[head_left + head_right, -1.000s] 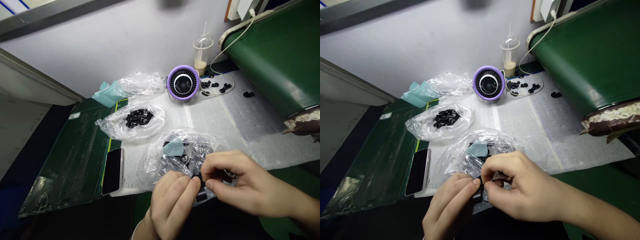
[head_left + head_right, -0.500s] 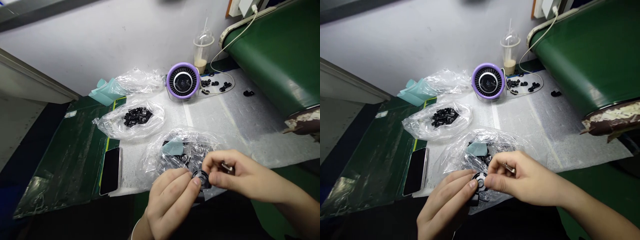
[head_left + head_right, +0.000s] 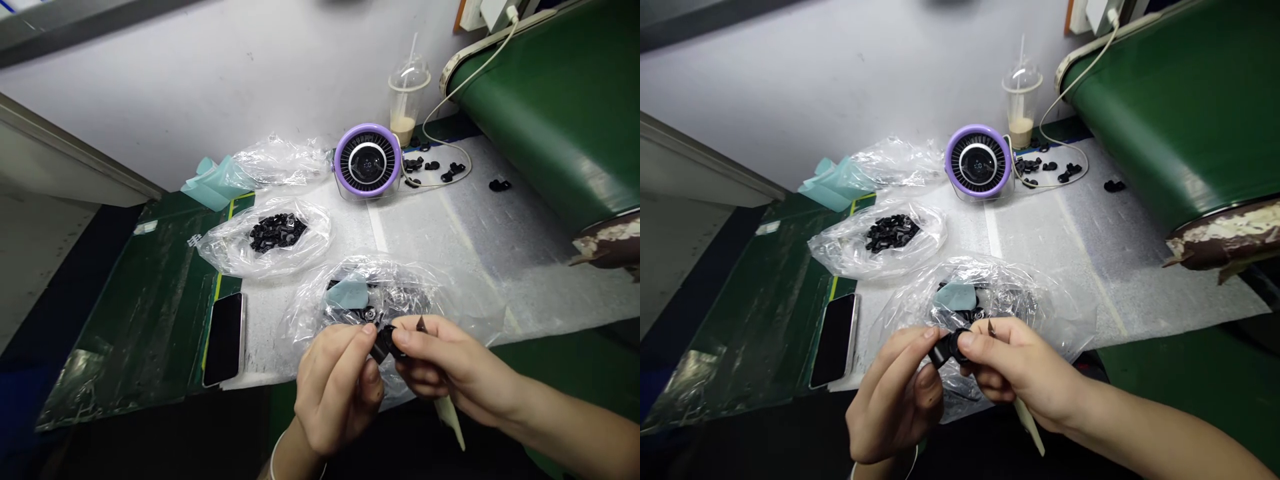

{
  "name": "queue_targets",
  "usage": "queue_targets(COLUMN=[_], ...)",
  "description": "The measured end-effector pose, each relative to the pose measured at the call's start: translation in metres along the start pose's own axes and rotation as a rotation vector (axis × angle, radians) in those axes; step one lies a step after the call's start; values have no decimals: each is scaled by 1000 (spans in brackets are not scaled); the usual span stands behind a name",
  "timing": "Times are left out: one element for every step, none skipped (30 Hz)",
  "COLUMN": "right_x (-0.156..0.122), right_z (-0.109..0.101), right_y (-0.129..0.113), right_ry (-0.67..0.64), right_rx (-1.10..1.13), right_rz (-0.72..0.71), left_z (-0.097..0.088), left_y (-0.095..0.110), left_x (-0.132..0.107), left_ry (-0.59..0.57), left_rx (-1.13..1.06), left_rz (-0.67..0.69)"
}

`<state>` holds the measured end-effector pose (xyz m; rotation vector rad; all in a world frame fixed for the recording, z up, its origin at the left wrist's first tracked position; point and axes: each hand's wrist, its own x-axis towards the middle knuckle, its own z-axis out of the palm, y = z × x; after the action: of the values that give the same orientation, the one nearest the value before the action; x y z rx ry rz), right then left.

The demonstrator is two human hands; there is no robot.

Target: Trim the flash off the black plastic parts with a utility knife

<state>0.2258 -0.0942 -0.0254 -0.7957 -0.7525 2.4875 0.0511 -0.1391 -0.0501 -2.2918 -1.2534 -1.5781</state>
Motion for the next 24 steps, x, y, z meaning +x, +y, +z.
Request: queue_targets(right_x=[0, -1, -2, -3, -4, -5, -7, -8, -10, -11, -12, -13, -14, -14, -14, -15, -15, -15, -15, -16, -16, -16, -16, -15], right_z=[0, 0, 0, 0, 0, -1, -1, -2, -3, -3, -4, -4, -5, -5, -5, -5, -5, -6, -7, -8, -10, -12, -14, -15], right_y=[1, 2, 2, 2, 2, 1, 0, -1, -2, -2, -3, -3, -2, -2, -1, -1, -1, -2, -3, -5, -7, -10, -12, -14], right_ry=[-6, 0, 23, 58, 98, 129, 144, 143, 133, 118, 106, 103, 110, 126, 144, 166, 176, 167, 140, 101, 50, -7, -65, -115], right_rx=[-5, -28, -68, -132, -216, -316, -417, -497, -558, -601, -627, -646, -667, -695, -728, -752, -758, -738, -693, -632, -566, -505, -453, -405], right_rz=[1, -19, -60, -116, -181, -241, -281, -297, -297, -287, -277, -274, -290, -322, -362, -397, -402, -372, -317, -253, -189, -139, -107, -82], left_z=[0, 0, 1, 1, 0, 0, -1, -2, -3, -5, -6, -7, -7, -8, -7, -7, -7, -7, -6, -6, -6, -6, -6, -5], left_y=[0, -1, -1, -1, -1, 0, 0, 0, 1, 1, 0, 0, -1, -1, -2, -2, -3, -3, -3, -3, -3, -4, -4, -5], left_x=[-1, -1, -2, -2, -2, -2, -1, 0, 2, 3, 4, 5, 5, 5, 5, 4, 4, 5, 6, 7, 9, 11, 13, 15], left_ry=[6, 8, 9, 9, 10, 10, 4, -6, -22, -41, -62, -78, -89, -94, -95, -92, -84, -73, -66, -66, -71, -73, -70, -67], left_rx=[-25, -60, -99, -134, -160, -181, -204, -234, -273, -322, -375, -426, -473, -509, -536, -557, -579, -603, -631, -660, -685, -698, -700, -693], left_rz=[-22, -47, -69, -87, -101, -115, -134, -157, -179, -195, -217, -244, -280, -322, -362, -391, -398, -390, -376, -358, -344, -330, -314, -292])
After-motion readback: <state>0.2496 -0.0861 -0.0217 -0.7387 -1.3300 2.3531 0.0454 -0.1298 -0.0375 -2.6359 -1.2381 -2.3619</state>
